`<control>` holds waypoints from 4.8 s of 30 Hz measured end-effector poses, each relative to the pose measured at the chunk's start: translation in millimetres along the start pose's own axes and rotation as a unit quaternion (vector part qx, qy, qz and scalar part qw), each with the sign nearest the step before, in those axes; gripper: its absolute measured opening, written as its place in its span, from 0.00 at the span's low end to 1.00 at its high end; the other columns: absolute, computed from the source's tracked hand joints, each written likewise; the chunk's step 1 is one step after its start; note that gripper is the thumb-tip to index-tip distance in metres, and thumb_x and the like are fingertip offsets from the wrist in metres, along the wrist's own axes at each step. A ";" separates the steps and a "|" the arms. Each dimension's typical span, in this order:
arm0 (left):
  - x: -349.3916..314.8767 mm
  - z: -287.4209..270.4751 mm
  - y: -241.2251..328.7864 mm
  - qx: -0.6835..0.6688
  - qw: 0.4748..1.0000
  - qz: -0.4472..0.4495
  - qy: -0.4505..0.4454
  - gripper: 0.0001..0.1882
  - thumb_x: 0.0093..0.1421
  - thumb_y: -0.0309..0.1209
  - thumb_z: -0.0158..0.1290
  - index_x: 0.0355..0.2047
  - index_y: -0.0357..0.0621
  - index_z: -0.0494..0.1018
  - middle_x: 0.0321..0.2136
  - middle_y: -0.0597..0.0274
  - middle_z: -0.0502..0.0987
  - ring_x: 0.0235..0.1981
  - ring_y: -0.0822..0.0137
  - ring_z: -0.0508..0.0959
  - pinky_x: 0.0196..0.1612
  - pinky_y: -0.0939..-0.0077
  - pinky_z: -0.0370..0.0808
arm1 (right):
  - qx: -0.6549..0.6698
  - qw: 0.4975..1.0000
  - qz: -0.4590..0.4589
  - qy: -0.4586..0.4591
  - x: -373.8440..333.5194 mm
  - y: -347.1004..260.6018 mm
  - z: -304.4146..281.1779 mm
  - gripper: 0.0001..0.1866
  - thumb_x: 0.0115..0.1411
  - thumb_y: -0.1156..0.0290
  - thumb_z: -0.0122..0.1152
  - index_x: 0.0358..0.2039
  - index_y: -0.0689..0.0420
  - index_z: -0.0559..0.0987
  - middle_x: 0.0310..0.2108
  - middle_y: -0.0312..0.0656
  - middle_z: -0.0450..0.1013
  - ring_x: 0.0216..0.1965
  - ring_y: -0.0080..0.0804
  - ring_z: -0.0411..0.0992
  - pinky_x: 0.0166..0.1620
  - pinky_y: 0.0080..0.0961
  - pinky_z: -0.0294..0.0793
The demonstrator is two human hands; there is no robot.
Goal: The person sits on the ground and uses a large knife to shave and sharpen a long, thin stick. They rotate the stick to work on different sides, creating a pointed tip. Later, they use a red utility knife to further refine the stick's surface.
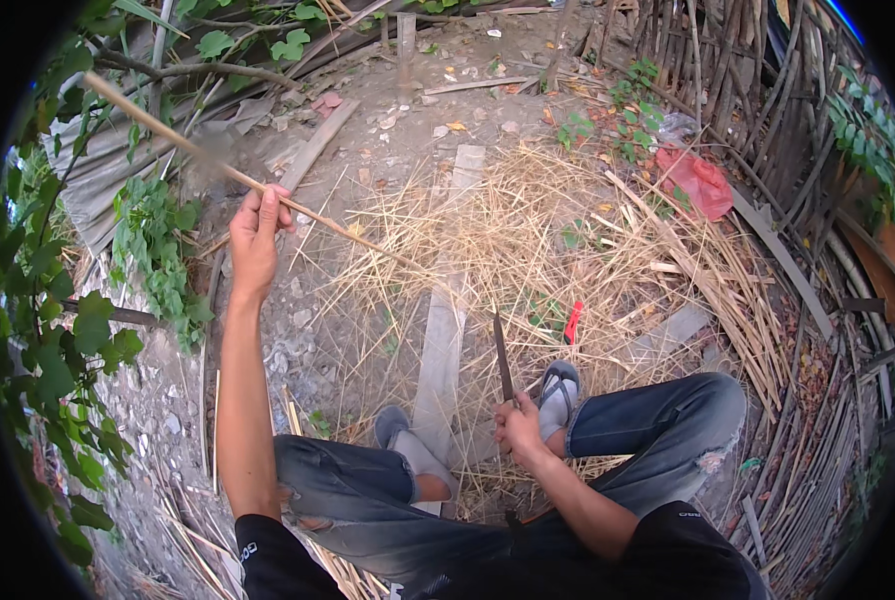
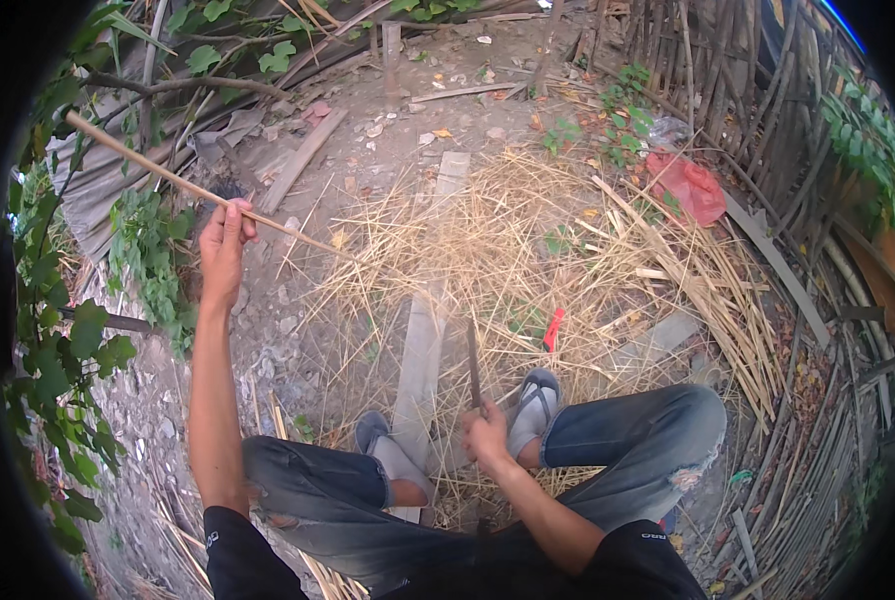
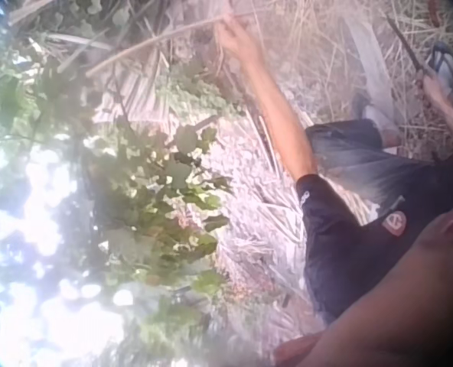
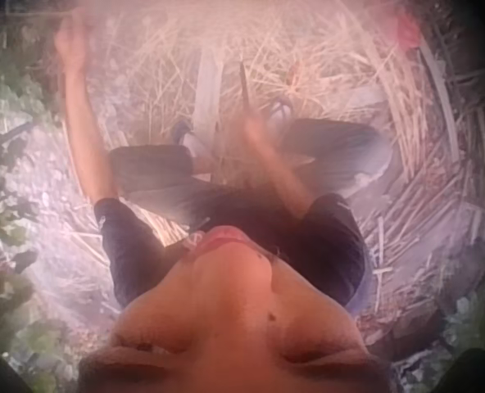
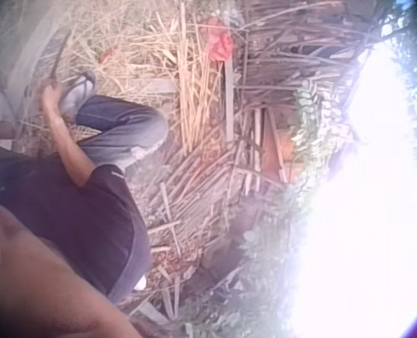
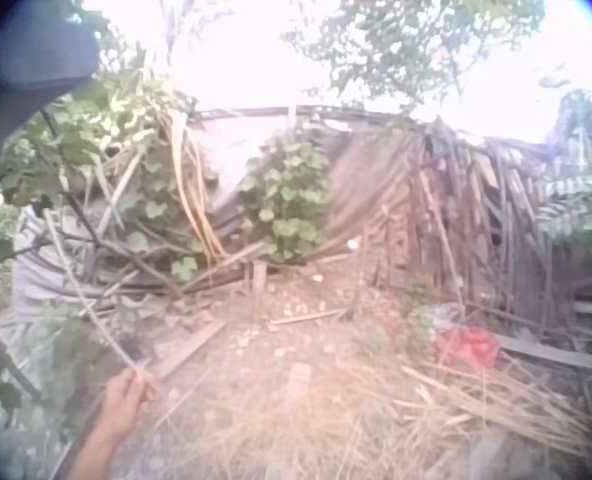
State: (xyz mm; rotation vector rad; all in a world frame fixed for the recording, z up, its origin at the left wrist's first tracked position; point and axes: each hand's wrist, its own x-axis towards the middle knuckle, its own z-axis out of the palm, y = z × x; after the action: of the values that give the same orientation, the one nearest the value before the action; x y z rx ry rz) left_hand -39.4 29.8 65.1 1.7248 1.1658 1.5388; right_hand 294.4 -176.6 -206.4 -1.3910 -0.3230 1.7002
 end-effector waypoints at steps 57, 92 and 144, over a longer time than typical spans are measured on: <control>18.9 117.8 -8.4 -0.185 0.940 0.140 0.251 0.25 0.67 0.49 0.40 0.24 0.41 0.68 0.18 0.64 0.67 0.16 0.77 0.64 0.17 0.82 0.60 | -0.161 0.957 -0.167 -0.172 -51.6 -151.6 123.7 0.27 0.74 0.60 0.44 0.71 0.51 0.59 0.21 0.28 0.62 0.18 0.14 0.59 0.18 0.16 0.59; -0.7 53.8 -30.1 -0.317 0.916 0.162 0.186 0.43 0.56 0.74 0.39 0.25 0.38 0.67 0.16 0.66 0.63 0.16 0.74 0.60 0.16 0.82 0.55 | 0.078 0.848 -0.483 -0.205 -130.1 -259.6 160.6 0.30 0.76 0.50 0.33 0.73 0.49 0.51 0.19 0.27 0.57 0.13 0.14 0.53 0.17 0.16 0.58; -6.3 62.1 -26.4 -0.368 0.893 0.183 0.186 0.39 0.55 0.72 0.42 0.24 0.41 0.65 0.16 0.67 0.61 0.14 0.75 0.59 0.16 0.82 0.53 | -0.138 0.987 0.078 -0.033 -44.7 -73.6 84.6 0.06 0.64 0.76 0.47 0.40 0.61 0.72 0.20 0.31 0.65 0.17 0.18 0.63 0.18 0.22 0.62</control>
State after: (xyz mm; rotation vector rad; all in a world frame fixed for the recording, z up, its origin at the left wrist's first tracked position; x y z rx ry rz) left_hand 14.6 46.0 27.3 1.1837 0.2932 2.2338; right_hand 252.4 -141.3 -98.9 -1.5956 -0.5147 1.8873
